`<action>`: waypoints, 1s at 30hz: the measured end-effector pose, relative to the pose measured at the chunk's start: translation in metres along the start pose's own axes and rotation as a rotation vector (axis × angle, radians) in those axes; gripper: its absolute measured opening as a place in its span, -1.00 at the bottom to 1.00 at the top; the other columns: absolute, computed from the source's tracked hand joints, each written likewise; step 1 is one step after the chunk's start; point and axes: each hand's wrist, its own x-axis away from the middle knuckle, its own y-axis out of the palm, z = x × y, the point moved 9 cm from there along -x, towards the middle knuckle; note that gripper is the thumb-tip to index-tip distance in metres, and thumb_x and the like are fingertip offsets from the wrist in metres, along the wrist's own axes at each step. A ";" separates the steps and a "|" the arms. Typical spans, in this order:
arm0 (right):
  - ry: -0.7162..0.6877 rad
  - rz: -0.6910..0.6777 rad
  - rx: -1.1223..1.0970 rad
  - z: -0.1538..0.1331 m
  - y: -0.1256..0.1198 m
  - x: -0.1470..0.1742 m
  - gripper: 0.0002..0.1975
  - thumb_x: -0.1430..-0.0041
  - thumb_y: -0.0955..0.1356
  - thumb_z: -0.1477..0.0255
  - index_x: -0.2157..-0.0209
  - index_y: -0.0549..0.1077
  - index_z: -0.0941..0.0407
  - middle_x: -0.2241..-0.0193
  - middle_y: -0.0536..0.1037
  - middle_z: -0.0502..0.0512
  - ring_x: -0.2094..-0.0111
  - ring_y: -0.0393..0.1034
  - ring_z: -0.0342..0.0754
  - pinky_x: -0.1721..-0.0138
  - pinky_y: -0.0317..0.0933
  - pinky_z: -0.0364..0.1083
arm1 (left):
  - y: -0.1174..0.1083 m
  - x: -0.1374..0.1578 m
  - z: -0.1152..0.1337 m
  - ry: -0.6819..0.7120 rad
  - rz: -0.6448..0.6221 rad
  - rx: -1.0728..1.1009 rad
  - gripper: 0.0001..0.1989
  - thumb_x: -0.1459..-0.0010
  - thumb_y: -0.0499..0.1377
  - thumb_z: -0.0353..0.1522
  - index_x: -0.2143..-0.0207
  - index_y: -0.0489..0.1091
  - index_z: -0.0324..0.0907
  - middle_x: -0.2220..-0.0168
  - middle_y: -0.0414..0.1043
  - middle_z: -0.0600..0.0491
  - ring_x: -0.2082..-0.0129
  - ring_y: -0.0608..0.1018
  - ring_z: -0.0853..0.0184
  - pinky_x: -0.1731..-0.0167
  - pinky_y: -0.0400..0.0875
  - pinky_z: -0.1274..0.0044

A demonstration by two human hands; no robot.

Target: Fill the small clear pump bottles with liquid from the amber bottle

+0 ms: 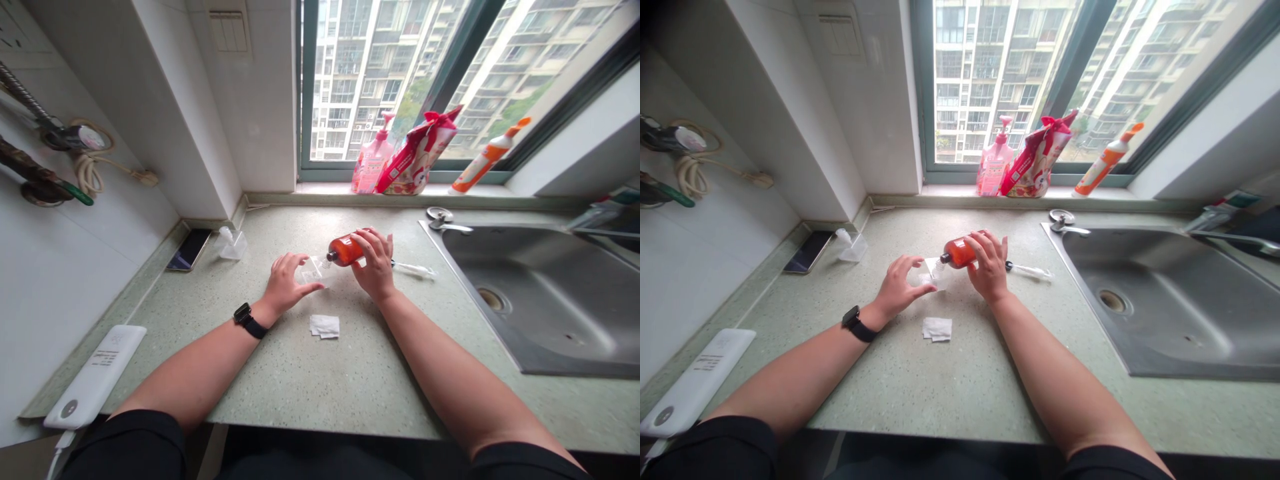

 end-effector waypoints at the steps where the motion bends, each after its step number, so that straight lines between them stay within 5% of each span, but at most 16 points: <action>1: -0.001 0.004 0.001 0.000 0.000 0.000 -0.36 -0.20 0.39 0.55 -0.30 0.36 -0.08 -0.28 0.51 0.15 -0.42 0.24 0.25 -0.52 -0.19 0.46 | 0.000 0.000 0.000 0.001 0.001 -0.001 -0.28 -0.09 0.42 0.17 -0.09 0.45 -0.10 0.09 0.55 -0.03 0.07 0.60 0.06 -0.10 0.45 0.14; 30: -0.005 0.005 0.031 -0.001 0.000 0.000 -0.33 -0.20 0.38 0.55 -0.32 0.34 -0.08 -0.29 0.50 0.15 -0.43 0.20 0.25 -0.51 -0.20 0.47 | 0.001 0.001 -0.002 0.011 0.002 -0.006 -0.27 -0.06 0.44 0.15 -0.10 0.44 -0.09 0.08 0.57 -0.03 0.06 0.61 0.07 -0.11 0.45 0.14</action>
